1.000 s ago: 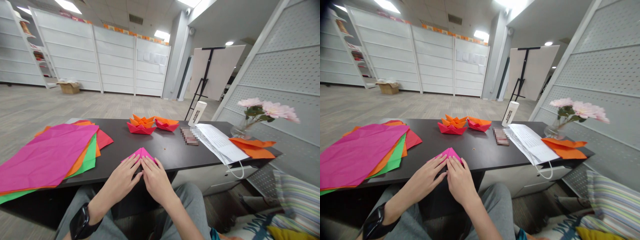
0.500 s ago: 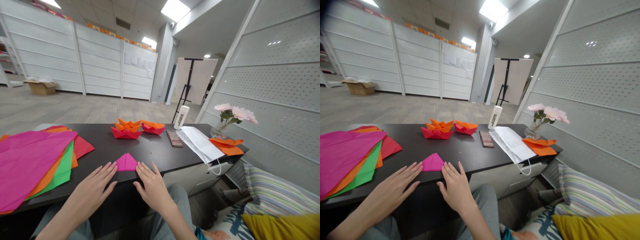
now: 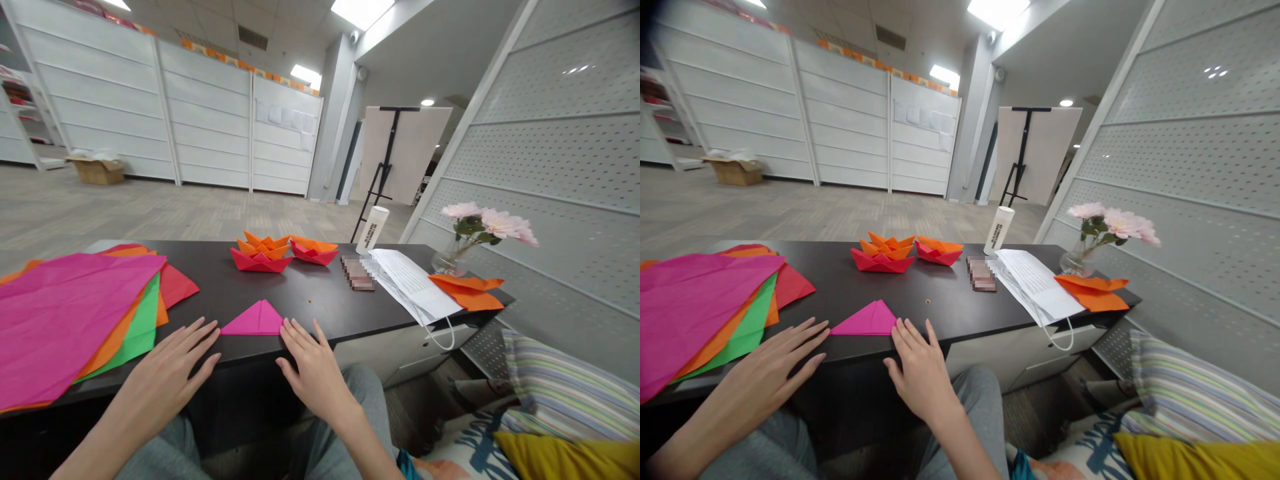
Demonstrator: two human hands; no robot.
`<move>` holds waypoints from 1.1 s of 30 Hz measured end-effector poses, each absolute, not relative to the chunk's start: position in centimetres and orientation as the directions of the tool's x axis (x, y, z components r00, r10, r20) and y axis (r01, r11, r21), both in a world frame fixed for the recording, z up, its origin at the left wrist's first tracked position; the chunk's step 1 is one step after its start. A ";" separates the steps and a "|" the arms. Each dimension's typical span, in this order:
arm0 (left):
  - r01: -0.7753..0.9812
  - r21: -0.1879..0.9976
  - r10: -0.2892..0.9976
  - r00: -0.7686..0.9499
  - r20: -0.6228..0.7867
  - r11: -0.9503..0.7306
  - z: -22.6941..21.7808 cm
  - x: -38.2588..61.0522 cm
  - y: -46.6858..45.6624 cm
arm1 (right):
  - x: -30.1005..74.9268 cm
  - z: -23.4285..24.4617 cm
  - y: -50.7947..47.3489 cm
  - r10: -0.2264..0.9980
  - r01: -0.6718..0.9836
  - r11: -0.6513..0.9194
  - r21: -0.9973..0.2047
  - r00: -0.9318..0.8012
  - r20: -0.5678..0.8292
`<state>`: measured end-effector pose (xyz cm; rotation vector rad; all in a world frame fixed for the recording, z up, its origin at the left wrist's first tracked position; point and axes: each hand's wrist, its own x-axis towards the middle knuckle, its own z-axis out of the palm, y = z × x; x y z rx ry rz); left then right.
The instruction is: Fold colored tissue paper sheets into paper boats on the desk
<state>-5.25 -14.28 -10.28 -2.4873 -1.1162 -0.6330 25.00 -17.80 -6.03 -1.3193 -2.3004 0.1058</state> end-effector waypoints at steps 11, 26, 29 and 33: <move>0.863 0.110 0.766 0.371 0.525 -0.493 -7.8 -1.6 -14.7 | 23.8 -4.8 -16.1 0.840 0.840 0.469 -0.271 -0.331 0.429; 0.613 0.538 0.816 0.416 0.402 -0.578 -6.3 -2.0 -10.6 | 23.5 -1.6 -11.4 0.673 0.711 0.692 0.122 -0.697 0.248; 0.549 0.732 0.905 0.120 0.408 -0.403 -4.5 0.0 -9.7 | 22.8 -1.9 -10.3 0.742 0.794 0.607 -0.014 -0.561 0.367; 0.363 0.899 0.955 -0.069 0.290 -0.247 -1.8 3.0 -6.8 | 20.9 -1.9 -7.4 0.824 0.833 0.462 -0.305 -0.275 0.496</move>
